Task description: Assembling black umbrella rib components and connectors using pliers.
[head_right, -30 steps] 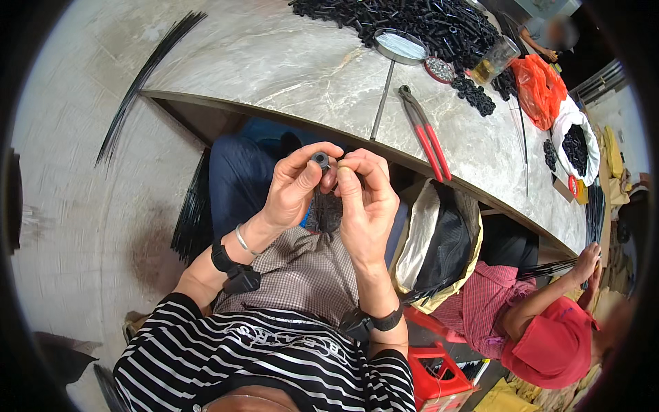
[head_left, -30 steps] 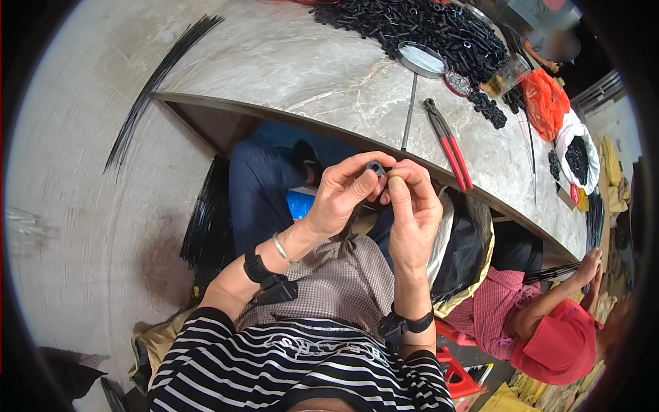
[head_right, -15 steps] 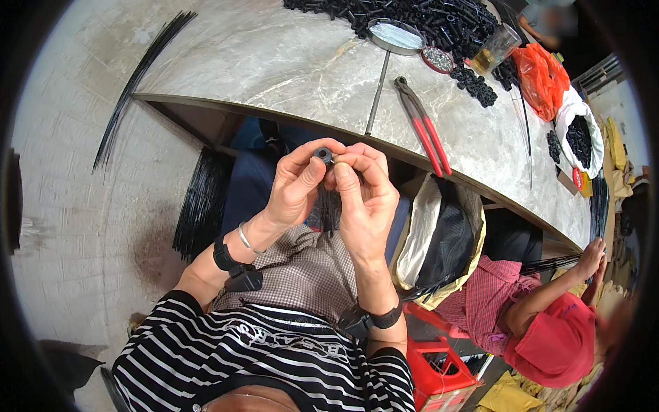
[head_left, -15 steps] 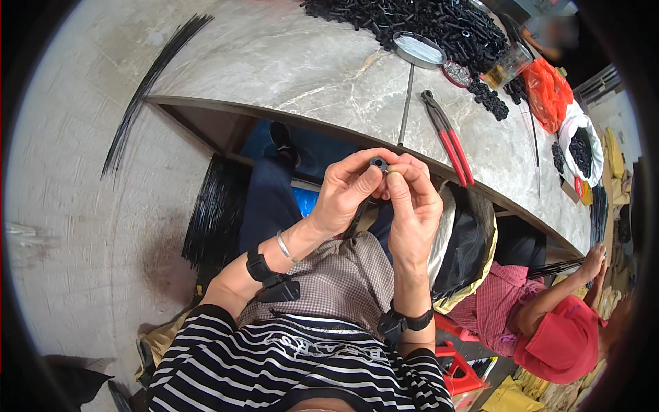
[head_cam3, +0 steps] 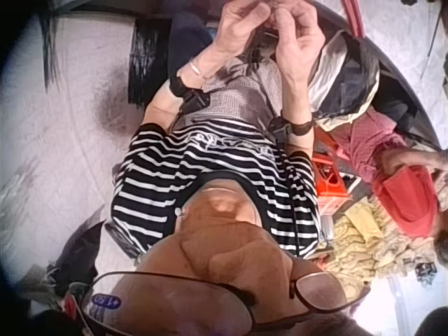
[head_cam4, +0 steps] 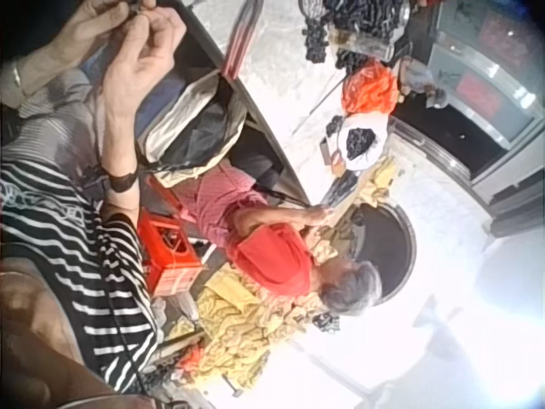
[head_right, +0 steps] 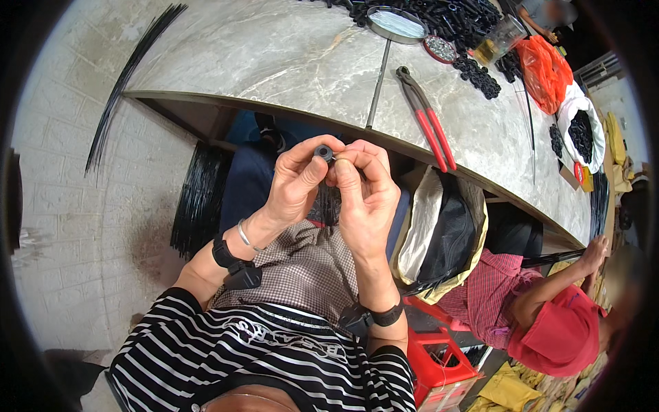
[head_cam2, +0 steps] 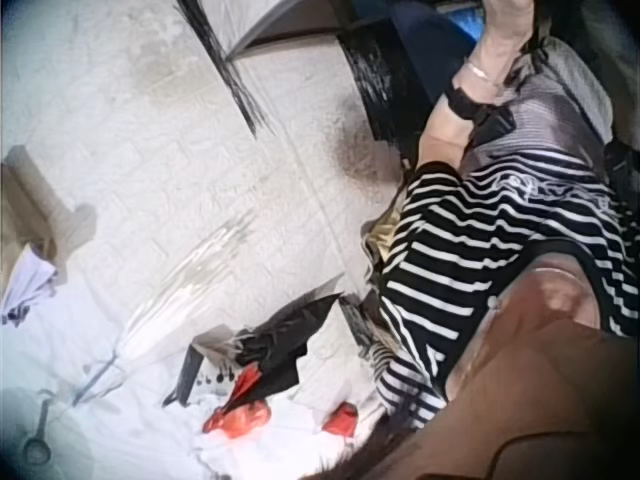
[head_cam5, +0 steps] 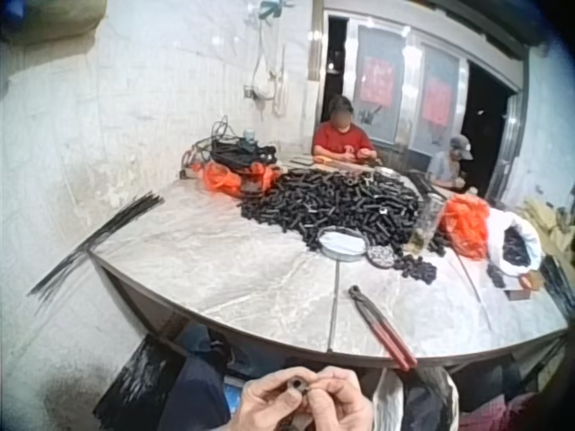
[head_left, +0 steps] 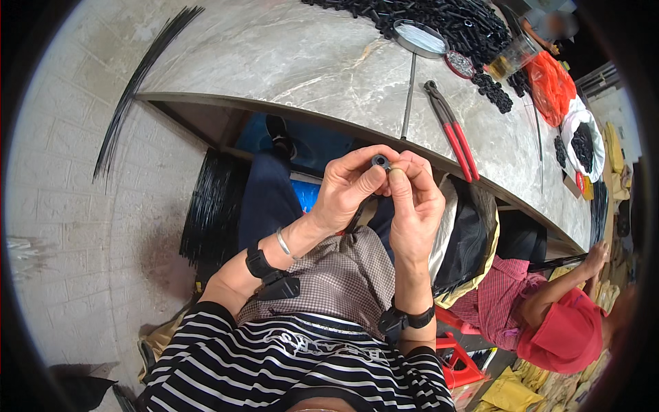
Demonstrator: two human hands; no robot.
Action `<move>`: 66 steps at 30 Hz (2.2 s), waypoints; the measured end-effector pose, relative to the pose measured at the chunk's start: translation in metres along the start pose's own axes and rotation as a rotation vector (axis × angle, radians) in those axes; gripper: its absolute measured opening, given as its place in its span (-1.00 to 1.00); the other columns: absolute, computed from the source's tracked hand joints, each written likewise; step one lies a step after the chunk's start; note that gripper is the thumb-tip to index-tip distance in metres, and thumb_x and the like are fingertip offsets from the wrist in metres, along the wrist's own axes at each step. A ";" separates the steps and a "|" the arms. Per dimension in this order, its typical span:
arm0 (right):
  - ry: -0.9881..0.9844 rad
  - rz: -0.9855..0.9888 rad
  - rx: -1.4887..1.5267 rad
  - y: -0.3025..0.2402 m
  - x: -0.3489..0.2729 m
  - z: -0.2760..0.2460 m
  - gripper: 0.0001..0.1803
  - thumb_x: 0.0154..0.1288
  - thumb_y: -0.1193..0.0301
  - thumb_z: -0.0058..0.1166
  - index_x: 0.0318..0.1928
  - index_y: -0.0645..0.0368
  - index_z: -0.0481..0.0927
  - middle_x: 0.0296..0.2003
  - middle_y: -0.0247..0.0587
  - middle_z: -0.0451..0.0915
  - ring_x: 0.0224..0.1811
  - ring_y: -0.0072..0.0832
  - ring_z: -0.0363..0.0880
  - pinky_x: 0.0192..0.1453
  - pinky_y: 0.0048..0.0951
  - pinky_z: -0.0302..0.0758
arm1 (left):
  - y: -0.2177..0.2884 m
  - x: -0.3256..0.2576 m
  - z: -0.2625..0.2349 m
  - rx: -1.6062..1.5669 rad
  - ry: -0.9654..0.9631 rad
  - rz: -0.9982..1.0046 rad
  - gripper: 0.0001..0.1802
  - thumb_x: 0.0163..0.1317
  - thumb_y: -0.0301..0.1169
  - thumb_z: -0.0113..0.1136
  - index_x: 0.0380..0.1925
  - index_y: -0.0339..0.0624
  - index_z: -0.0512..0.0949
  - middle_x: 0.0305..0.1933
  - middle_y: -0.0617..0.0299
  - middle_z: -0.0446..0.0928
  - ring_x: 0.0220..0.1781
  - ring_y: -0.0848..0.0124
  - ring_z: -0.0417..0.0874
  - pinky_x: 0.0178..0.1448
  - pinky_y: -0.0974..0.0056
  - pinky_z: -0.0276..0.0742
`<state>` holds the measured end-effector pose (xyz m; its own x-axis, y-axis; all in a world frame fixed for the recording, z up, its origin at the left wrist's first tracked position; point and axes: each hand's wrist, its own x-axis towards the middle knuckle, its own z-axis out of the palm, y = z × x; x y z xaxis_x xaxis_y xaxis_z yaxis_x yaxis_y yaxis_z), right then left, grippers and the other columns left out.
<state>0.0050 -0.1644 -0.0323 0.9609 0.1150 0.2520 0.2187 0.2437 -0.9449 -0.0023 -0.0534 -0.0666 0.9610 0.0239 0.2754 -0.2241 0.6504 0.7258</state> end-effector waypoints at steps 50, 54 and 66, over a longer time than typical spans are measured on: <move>-0.386 0.583 -0.274 -0.068 0.017 -0.079 -0.55 0.35 0.30 0.00 0.12 0.35 0.35 -0.32 -0.21 0.52 -0.41 -0.52 0.56 -0.36 -0.50 0.55 | 0.014 0.021 -0.040 0.223 0.171 -0.149 -0.47 0.45 -0.07 -0.25 -0.34 -0.36 0.47 -0.69 0.42 0.18 -0.65 0.65 0.11 -0.54 0.48 0.03; -0.562 0.785 -0.096 -0.072 -0.014 -0.069 -0.56 0.36 0.46 -0.05 0.18 0.41 0.30 -0.05 0.01 0.54 -0.20 -0.30 0.64 -0.14 -0.39 0.61 | 0.013 0.023 -0.035 0.278 0.194 -0.144 -0.38 0.44 -0.02 -0.27 -0.41 -0.37 0.57 -0.72 0.43 0.21 -0.67 0.68 0.14 -0.55 0.49 0.04; -0.560 0.883 0.012 -0.065 -0.019 -0.062 -0.55 0.36 0.40 -0.02 0.16 0.41 0.33 -0.15 0.06 0.57 -0.25 -0.33 0.63 -0.24 -0.41 0.61 | 0.018 0.016 -0.020 0.354 0.238 -0.179 -0.34 0.41 0.01 -0.26 -0.50 -0.29 0.64 -0.60 0.35 0.48 -0.55 0.67 0.34 -0.44 0.52 0.20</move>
<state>-0.0173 -0.2421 0.0108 0.5611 0.6858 -0.4635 -0.5277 -0.1351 -0.8386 0.0125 -0.0263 -0.0617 0.9907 0.1358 0.0035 -0.0530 0.3624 0.9305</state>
